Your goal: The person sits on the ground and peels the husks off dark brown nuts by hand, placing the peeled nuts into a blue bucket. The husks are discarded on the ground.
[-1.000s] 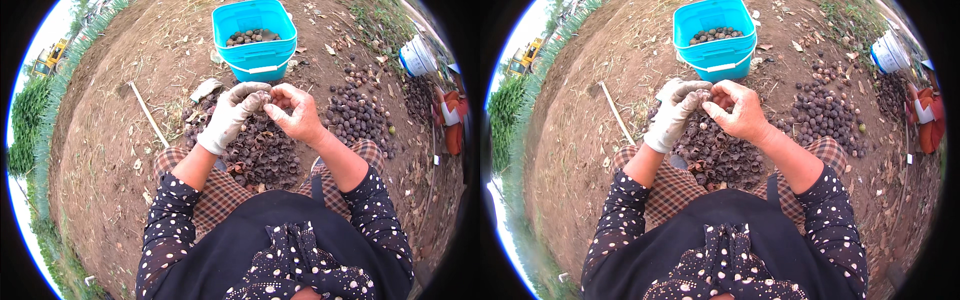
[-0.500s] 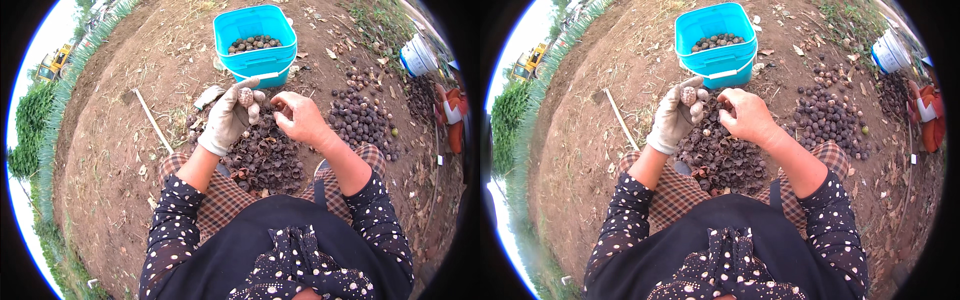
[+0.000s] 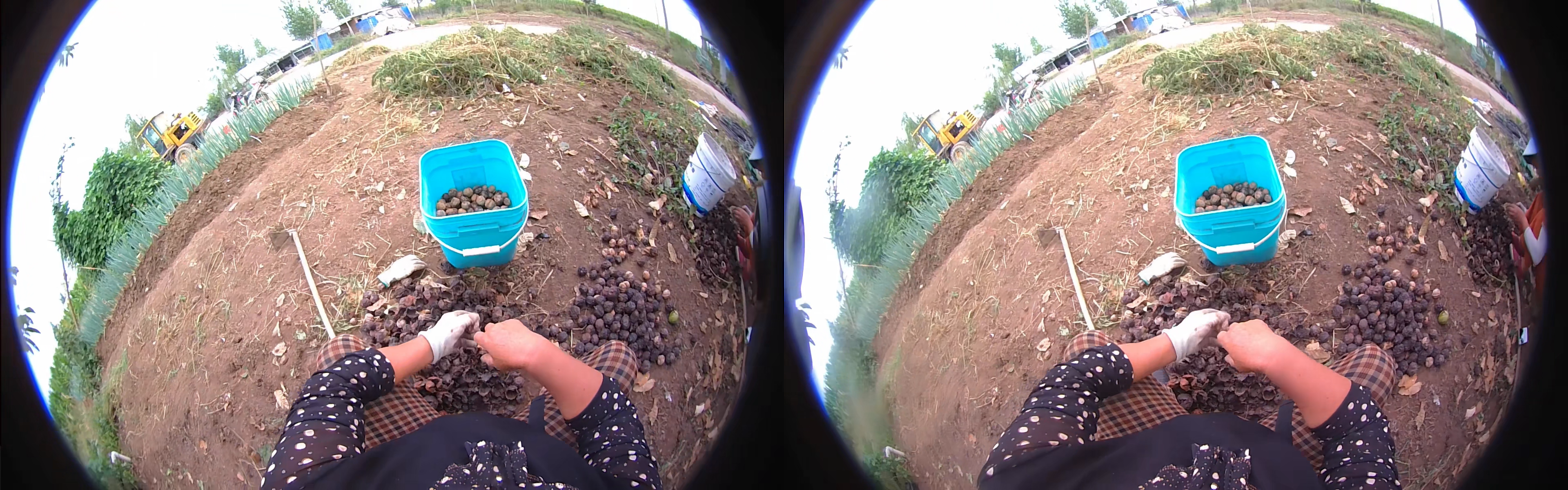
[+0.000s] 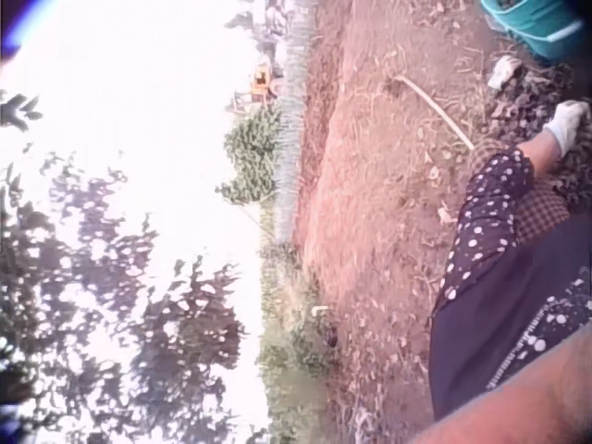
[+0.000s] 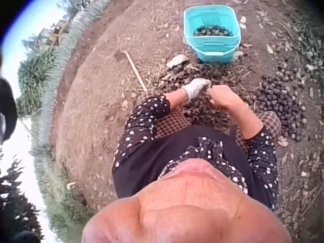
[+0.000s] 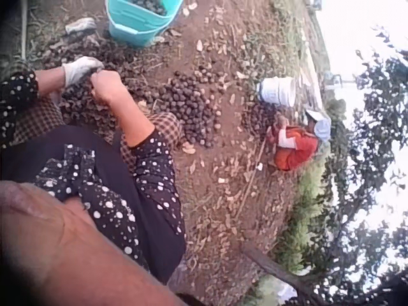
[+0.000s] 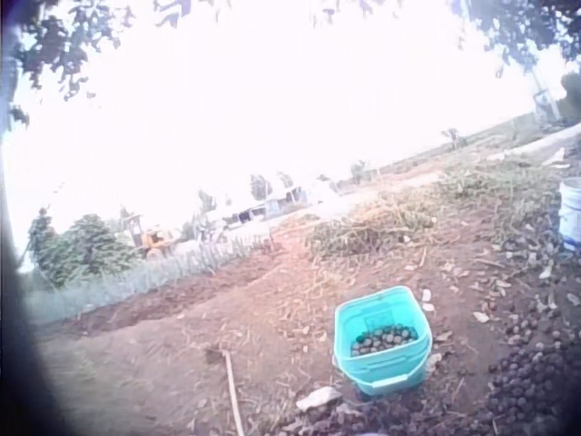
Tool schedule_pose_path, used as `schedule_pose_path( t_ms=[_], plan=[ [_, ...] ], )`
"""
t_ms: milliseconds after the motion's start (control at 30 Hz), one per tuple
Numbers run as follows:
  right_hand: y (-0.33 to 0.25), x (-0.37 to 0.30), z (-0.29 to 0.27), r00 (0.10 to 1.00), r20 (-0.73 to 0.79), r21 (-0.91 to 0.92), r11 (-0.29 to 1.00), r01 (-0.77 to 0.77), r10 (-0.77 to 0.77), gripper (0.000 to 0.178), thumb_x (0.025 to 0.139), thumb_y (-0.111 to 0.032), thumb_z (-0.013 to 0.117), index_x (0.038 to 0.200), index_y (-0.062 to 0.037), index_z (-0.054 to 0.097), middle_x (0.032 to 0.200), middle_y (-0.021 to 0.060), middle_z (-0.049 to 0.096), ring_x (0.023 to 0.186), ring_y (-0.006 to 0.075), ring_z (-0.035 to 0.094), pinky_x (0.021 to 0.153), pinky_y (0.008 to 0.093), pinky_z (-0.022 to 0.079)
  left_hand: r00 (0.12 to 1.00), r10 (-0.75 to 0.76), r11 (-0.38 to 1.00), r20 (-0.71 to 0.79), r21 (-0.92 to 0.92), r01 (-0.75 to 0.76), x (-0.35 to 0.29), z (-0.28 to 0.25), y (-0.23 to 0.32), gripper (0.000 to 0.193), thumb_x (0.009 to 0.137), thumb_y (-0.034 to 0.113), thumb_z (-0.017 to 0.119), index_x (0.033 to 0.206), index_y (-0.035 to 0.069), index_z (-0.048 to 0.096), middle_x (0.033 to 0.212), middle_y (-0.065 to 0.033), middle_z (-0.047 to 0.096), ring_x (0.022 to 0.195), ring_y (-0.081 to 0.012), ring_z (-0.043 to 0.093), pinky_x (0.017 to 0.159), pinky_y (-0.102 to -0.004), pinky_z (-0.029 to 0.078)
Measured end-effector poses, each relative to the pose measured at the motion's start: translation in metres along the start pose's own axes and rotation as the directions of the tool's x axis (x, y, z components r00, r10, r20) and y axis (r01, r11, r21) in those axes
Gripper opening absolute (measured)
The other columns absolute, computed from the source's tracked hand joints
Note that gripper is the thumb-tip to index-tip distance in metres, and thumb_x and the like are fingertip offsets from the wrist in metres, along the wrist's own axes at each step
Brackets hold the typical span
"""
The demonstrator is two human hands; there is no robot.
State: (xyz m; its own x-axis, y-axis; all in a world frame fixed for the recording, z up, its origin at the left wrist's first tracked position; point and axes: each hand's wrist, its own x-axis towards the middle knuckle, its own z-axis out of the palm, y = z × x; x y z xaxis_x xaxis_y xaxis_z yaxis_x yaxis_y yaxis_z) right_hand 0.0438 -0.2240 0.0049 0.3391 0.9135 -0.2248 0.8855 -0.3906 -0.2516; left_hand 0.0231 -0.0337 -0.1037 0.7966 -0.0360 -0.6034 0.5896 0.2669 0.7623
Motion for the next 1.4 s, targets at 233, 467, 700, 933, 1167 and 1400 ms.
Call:
schedule_pose_path(
  t_ms=[233,467,700,933,1167,1400],
  plan=[
    [-0.007,0.004,0.007,0.998,0.066,-0.045,0.999,0.010,-0.007,0.025,0.082,-0.023,0.069,0.098,-0.0038,0.070,0.093,0.0165,0.073,0.092,0.0329,0.072,0.079,0.0444,0.059,0.824,0.556,0.666,-0.107,-0.537,-0.519,-0.003,0.002,0.183,0.059,0.103,0.042,0.057,0.143,0.004,0.033,0.135,-0.0284,0.052,0.114,-0.0375,0.062,0.094,-0.0475,0.054],
    [-0.003,-0.001,-0.005,0.999,0.046,-0.036,0.999,-0.021,0.022,0.031,0.085,-0.027,0.072,0.105,-0.0037,0.068,0.098,0.0174,0.072,0.098,0.0342,0.071,0.083,0.0444,0.058,0.903,0.319,0.933,0.288,0.072,-0.353,-0.062,-0.026,0.137,0.045,0.102,0.032,0.062,0.129,-0.003,0.055,0.108,-0.0154,0.068,0.089,-0.0244,0.071,0.075,-0.0377,0.061],
    [0.024,-0.017,-0.026,0.981,-0.149,0.003,0.992,-0.123,0.122,0.029,0.086,-0.023,0.072,0.103,-0.0021,0.061,0.099,0.0190,0.067,0.099,0.0373,0.067,0.084,0.0479,0.055,0.974,0.217,0.744,-0.068,0.657,-0.120,-0.156,-0.178,0.105,0.048,0.100,0.034,0.064,0.135,0.002,0.057,0.118,-0.0112,0.070,0.098,-0.0184,0.070,0.086,-0.0315,0.057],
    [0.031,-0.027,-0.026,0.976,-0.197,0.017,0.996,-0.089,0.090,0.029,0.087,-0.023,0.072,0.105,-0.0022,0.062,0.099,0.0177,0.069,0.102,0.0368,0.066,0.088,0.0484,0.054,0.900,0.008,1.000,-0.435,0.026,0.004,-0.195,-0.186,0.042,0.027,0.098,0.019,0.063,0.114,-0.001,0.070,0.096,-0.0098,0.074,0.083,-0.0173,0.071,0.080,-0.0313,0.060],
    [0.031,-0.034,-0.023,0.971,-0.205,-0.004,0.992,-0.125,0.122,0.028,0.089,-0.025,0.071,0.105,-0.0030,0.064,0.099,0.0169,0.069,0.103,0.0362,0.066,0.090,0.0476,0.054,0.877,0.031,0.999,-0.479,0.039,-0.014,-0.206,-0.186,0.039,0.030,0.101,0.021,0.059,0.116,-0.003,0.068,0.105,-0.0141,0.074,0.090,-0.0210,0.072,0.086,-0.0346,0.060],
    [0.035,-0.064,-0.030,0.944,-0.279,0.026,0.984,-0.178,0.178,0.030,0.089,-0.024,0.072,0.110,-0.0044,0.064,0.100,0.0170,0.069,0.103,0.0358,0.066,0.088,0.0472,0.053,0.884,0.073,0.991,-0.461,0.130,-0.014,-0.224,-0.188,0.044,0.031,0.098,0.022,0.061,0.115,-0.003,0.069,0.104,-0.0102,0.073,0.093,-0.0189,0.069,0.090,-0.0343,0.057]
  ],
)
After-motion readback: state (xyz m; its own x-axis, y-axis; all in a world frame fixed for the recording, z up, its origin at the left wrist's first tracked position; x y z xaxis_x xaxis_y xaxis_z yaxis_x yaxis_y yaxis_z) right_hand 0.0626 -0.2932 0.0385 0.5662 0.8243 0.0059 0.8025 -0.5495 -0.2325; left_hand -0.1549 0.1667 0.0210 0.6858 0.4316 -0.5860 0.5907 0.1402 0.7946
